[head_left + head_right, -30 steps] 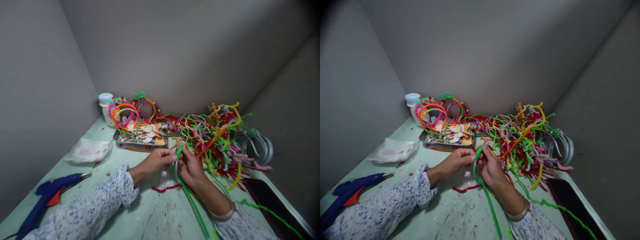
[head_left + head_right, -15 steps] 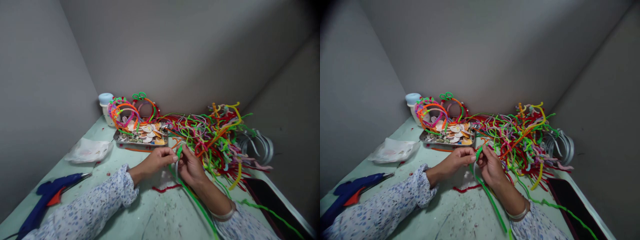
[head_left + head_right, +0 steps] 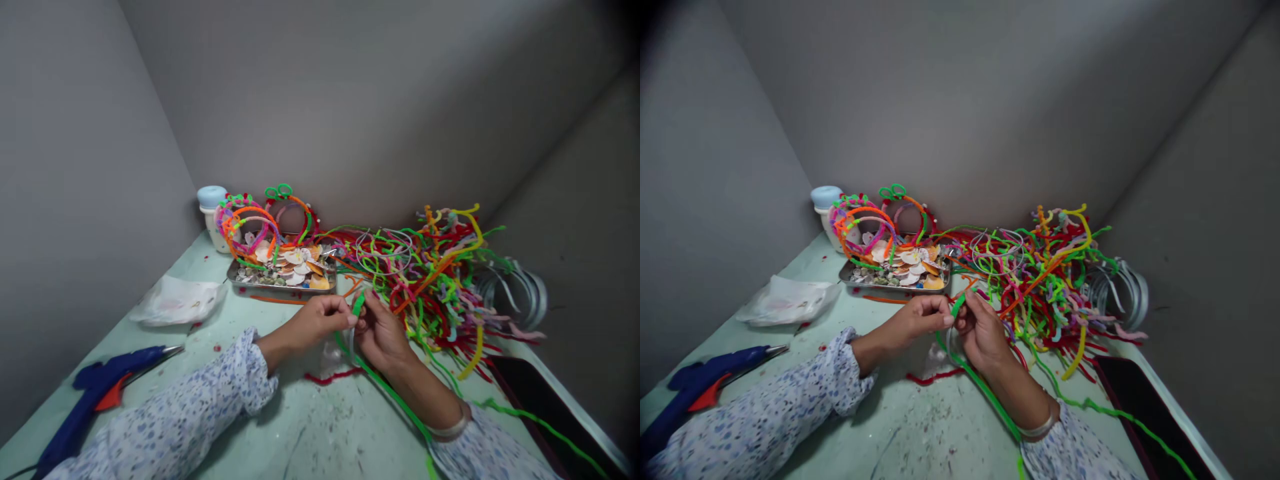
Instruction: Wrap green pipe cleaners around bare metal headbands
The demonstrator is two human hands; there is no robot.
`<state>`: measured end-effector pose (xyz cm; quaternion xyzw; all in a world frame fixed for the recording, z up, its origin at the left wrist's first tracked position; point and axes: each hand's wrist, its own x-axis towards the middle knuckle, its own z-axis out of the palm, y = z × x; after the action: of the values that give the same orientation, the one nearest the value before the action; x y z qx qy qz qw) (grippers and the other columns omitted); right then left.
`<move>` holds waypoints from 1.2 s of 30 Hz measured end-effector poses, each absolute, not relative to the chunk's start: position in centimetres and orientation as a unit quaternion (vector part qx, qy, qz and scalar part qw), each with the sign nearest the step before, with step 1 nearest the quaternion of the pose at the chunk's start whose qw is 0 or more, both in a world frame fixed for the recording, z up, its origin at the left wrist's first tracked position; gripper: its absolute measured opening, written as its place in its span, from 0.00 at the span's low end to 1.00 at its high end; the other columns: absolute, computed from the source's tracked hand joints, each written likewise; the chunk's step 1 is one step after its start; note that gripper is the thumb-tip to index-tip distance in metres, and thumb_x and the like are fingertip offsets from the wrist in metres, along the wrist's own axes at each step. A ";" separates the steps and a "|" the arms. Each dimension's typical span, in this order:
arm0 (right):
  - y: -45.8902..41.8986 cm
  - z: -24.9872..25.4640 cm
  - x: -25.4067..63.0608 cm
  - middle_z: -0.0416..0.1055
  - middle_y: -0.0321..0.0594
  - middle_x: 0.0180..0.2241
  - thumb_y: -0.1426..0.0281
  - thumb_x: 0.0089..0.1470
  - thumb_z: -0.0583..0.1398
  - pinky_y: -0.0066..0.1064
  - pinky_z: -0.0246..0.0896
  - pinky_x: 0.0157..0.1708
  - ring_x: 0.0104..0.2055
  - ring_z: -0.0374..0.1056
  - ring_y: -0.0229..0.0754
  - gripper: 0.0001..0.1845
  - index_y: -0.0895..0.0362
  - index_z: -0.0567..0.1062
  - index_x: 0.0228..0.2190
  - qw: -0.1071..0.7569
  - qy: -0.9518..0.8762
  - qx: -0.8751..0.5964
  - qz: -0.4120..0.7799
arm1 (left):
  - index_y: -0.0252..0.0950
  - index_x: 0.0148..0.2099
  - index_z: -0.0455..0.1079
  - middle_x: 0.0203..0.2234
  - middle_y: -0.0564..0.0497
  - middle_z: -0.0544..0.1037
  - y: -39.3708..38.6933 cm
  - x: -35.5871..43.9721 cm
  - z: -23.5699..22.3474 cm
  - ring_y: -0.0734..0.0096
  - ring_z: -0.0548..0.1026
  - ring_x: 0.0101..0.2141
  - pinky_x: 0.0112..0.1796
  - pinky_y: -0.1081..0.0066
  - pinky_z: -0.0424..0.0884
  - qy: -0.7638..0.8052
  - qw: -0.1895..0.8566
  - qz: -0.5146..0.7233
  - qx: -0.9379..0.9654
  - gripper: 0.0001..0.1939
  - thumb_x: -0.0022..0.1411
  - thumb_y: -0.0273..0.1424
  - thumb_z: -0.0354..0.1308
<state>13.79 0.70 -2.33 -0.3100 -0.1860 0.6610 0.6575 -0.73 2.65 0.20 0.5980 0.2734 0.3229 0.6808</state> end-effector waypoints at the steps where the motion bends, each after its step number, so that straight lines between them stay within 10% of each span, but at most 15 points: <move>1: 0.7 -2.4 13.8 0.66 0.28 0.16 0.65 0.40 0.71 0.18 0.54 0.15 0.17 0.59 0.28 0.14 0.57 0.73 0.21 0.659 -0.186 -0.312 0.658 | 0.33 0.28 0.67 0.23 0.55 0.66 2.6 -0.7 0.2 0.77 0.60 0.25 0.29 0.73 0.54 0.277 0.676 0.328 0.598 0.14 0.52 0.39 0.64; 14: 0.6 -2.9 14.4 0.73 0.36 0.28 0.56 0.52 0.63 0.27 0.60 0.30 0.30 0.66 0.37 0.15 0.54 0.78 0.33 0.623 -0.401 -0.352 0.572 | 0.34 0.31 0.69 0.25 0.54 0.67 3.4 -0.9 0.2 0.74 0.64 0.28 0.35 0.71 0.60 0.267 0.694 0.435 0.508 0.11 0.56 0.37 0.62; 36: -1.4 -3.0 13.9 0.70 0.35 0.28 0.73 0.56 0.56 0.31 0.60 0.32 0.30 0.66 0.39 0.04 0.53 0.69 0.32 0.531 -0.717 -0.433 0.127 | 0.34 0.29 0.64 0.22 0.57 0.62 3.1 -1.1 1.3 0.76 0.59 0.25 0.29 0.73 0.56 0.306 0.608 0.419 0.601 0.09 0.55 0.33 0.59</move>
<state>13.94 -1.42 -2.96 -0.4331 -0.7174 0.1272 0.5306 -1.13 3.11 1.34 0.6014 0.3058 0.4189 0.6077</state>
